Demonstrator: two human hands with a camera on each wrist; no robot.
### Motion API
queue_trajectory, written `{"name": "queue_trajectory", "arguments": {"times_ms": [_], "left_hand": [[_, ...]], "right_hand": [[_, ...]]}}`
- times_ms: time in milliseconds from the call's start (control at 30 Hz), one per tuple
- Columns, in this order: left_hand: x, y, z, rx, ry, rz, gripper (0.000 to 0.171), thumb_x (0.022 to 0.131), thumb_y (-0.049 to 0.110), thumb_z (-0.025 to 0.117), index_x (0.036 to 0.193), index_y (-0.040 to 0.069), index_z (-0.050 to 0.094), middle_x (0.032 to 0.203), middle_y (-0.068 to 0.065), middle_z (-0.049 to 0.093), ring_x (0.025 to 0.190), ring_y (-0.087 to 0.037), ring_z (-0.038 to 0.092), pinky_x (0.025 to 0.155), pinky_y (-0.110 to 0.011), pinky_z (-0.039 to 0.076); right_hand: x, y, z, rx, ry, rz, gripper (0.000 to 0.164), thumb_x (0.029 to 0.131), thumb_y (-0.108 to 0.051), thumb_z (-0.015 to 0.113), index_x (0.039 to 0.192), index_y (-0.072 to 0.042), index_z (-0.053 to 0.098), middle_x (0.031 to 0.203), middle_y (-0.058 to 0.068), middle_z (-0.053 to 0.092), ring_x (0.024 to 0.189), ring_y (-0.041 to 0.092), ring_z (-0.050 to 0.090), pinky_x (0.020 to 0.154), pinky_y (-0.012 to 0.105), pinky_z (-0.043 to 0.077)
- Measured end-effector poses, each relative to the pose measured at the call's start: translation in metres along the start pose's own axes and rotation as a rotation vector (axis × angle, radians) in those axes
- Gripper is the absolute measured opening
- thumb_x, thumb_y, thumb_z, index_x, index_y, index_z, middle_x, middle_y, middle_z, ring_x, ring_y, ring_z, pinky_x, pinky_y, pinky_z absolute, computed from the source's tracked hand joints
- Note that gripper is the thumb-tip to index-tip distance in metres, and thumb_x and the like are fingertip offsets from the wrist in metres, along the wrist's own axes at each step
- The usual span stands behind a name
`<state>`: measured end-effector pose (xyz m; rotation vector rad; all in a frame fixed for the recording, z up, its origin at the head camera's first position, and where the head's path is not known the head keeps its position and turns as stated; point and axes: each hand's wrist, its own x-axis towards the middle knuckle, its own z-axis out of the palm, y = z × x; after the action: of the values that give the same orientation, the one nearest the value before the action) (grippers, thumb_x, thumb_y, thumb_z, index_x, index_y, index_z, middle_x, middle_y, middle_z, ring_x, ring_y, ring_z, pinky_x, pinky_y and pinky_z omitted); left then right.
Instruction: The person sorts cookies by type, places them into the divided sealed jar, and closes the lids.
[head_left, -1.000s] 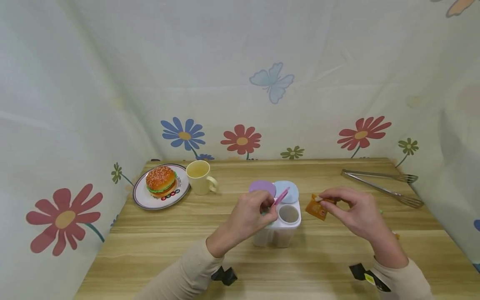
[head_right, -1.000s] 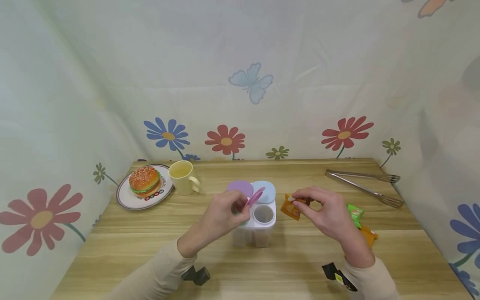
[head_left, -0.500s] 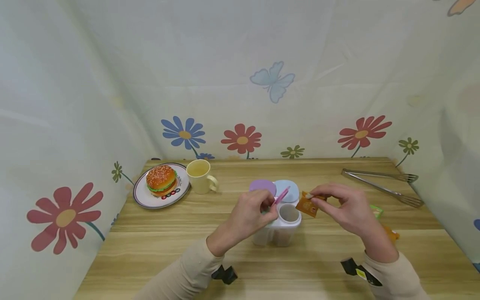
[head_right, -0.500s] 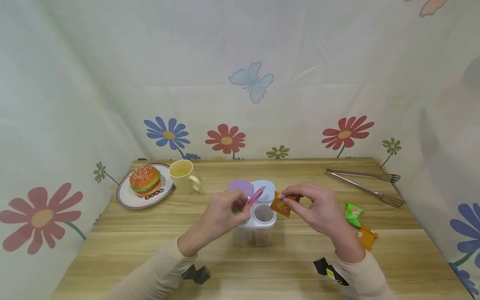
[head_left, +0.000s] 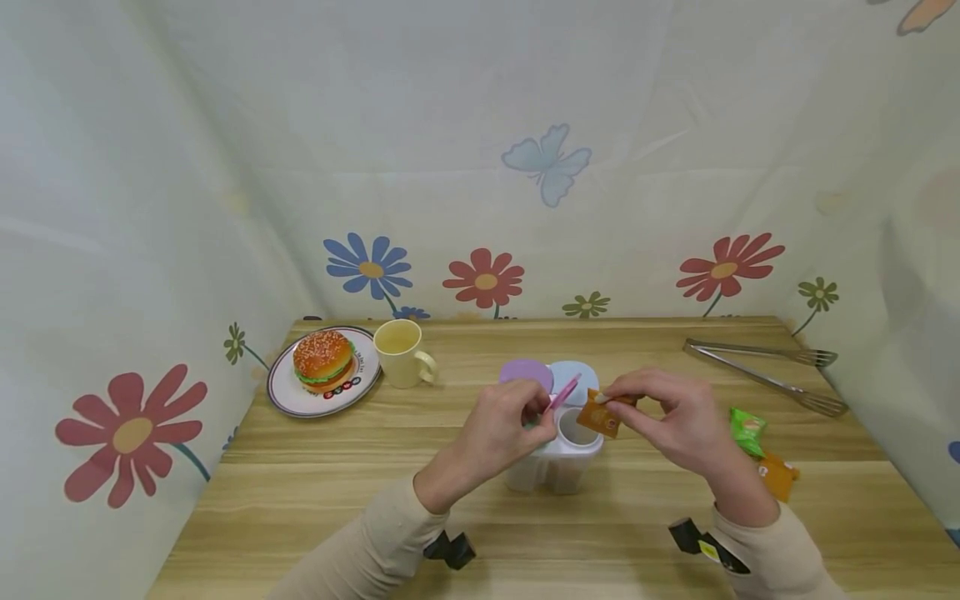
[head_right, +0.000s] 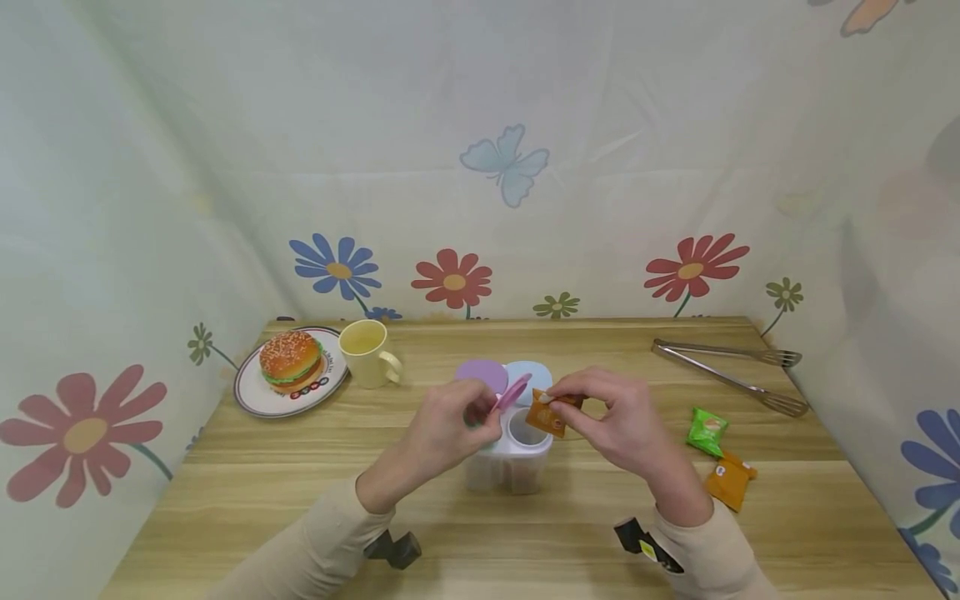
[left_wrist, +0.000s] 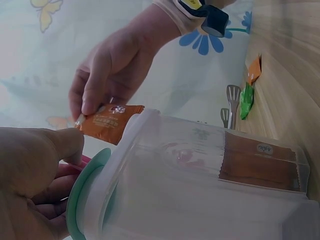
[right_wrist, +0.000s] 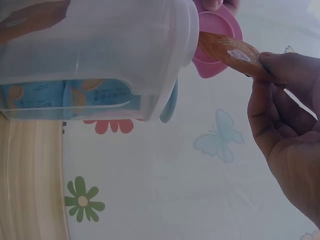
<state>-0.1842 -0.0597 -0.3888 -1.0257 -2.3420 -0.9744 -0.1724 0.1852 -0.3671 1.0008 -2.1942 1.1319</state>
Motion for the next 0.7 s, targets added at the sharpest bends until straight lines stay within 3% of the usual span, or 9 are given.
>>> {"name": "queue_trajectory", "arguments": {"times_ms": [700], "left_hand": [[0.000, 0.000, 0.000, 0.004, -0.007, -0.004, 0.010, 0.079, 0.007, 0.071, 0.081, 0.008, 0.062, 0.074, 0.000, 0.064, 0.065, -0.008, 0.059, 0.059, -0.008, 0.047]], "right_hand": [[0.005, 0.003, 0.013, 0.041, -0.038, -0.022, 0.031, 0.071, 0.011, 0.078, 0.094, -0.010, 0.073, 0.092, 0.003, 0.073, 0.078, 0.009, 0.067, 0.069, 0.014, 0.054]]}}
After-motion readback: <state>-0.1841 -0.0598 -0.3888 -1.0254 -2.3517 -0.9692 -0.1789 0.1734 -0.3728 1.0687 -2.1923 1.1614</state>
